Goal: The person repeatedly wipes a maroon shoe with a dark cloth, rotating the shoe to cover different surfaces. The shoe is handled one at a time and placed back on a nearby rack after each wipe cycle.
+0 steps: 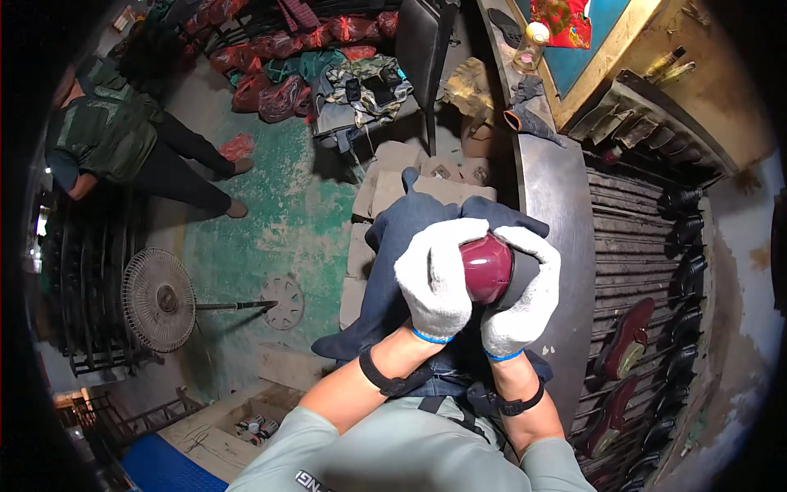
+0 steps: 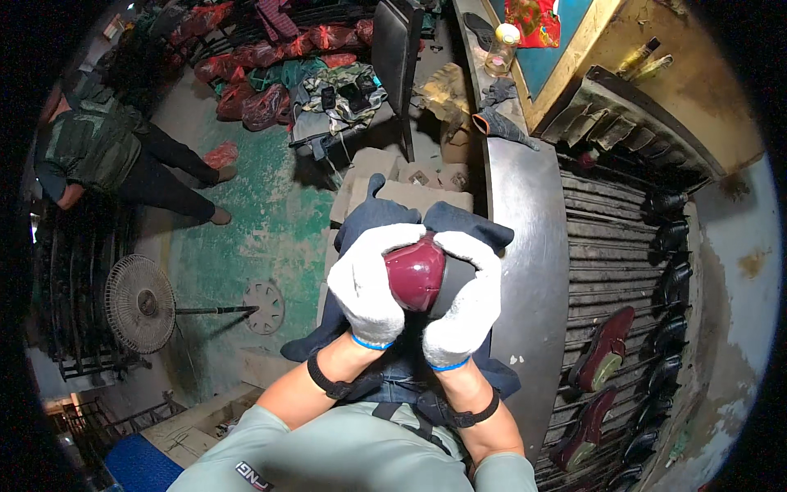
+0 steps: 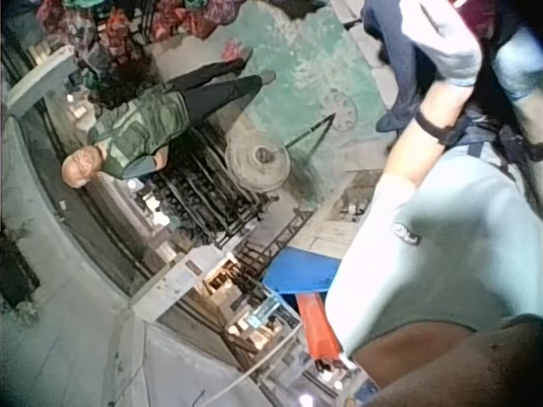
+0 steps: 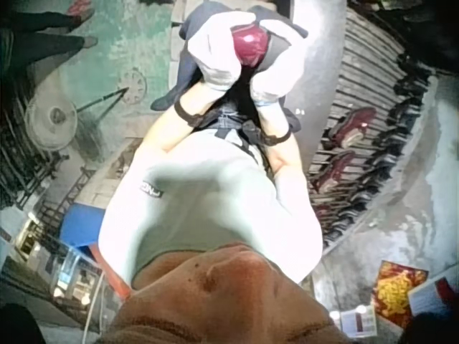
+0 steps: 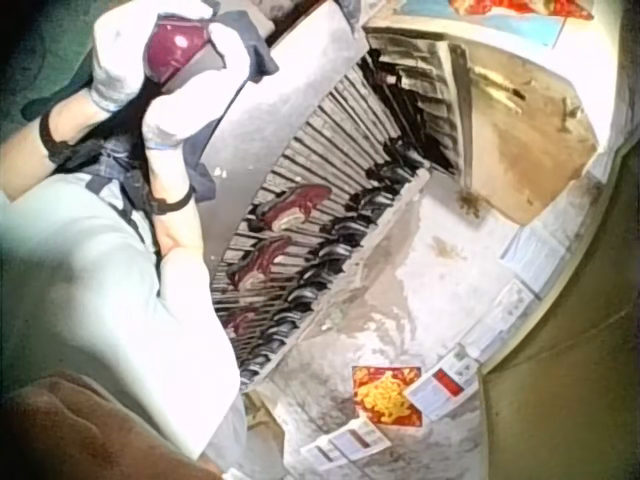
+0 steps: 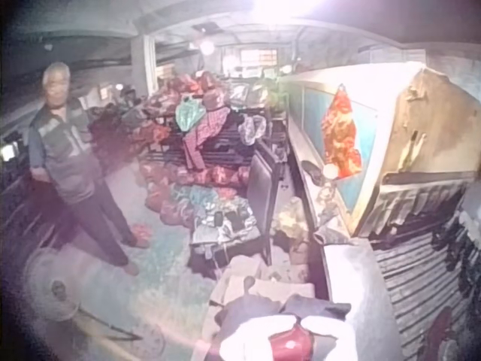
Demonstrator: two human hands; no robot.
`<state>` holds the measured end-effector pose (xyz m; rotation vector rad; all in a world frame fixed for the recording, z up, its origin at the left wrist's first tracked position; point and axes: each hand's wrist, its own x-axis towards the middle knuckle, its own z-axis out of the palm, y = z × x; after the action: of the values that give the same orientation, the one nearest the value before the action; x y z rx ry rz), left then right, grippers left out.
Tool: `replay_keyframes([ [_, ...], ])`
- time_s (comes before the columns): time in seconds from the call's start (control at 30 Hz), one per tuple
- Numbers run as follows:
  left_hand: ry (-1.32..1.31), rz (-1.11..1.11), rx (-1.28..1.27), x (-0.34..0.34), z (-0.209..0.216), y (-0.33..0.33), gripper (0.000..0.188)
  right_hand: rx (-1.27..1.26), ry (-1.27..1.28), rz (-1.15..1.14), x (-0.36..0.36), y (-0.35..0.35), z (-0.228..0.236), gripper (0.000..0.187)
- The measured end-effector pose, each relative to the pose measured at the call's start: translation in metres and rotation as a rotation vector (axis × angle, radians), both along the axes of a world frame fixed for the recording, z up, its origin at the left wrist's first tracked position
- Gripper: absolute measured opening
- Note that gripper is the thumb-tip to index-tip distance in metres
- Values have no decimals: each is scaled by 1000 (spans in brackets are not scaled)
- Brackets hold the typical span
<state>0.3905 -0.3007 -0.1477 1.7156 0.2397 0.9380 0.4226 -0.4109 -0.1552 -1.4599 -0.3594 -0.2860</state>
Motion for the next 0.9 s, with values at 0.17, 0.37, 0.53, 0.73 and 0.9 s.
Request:
replay_keyframes([
  [0.17,-4,-9,114,2,-3,-4,25,-55,-27,-29,2,-6,-2,52],
  [0.37,-19,-46,190,-19,-7,-8,23,-130,-22,-46,-14,-16,3,47],
  [0.53,-21,-93,162,-31,-7,-10,24,-160,-110,77,-18,-30,-10,52],
  [0.73,89,-204,173,-58,-15,-5,22,6,287,363,-40,-49,-5,94],
  [0.9,494,-19,-970,-92,-11,-30,72,26,580,468,-73,-74,1,100],
])
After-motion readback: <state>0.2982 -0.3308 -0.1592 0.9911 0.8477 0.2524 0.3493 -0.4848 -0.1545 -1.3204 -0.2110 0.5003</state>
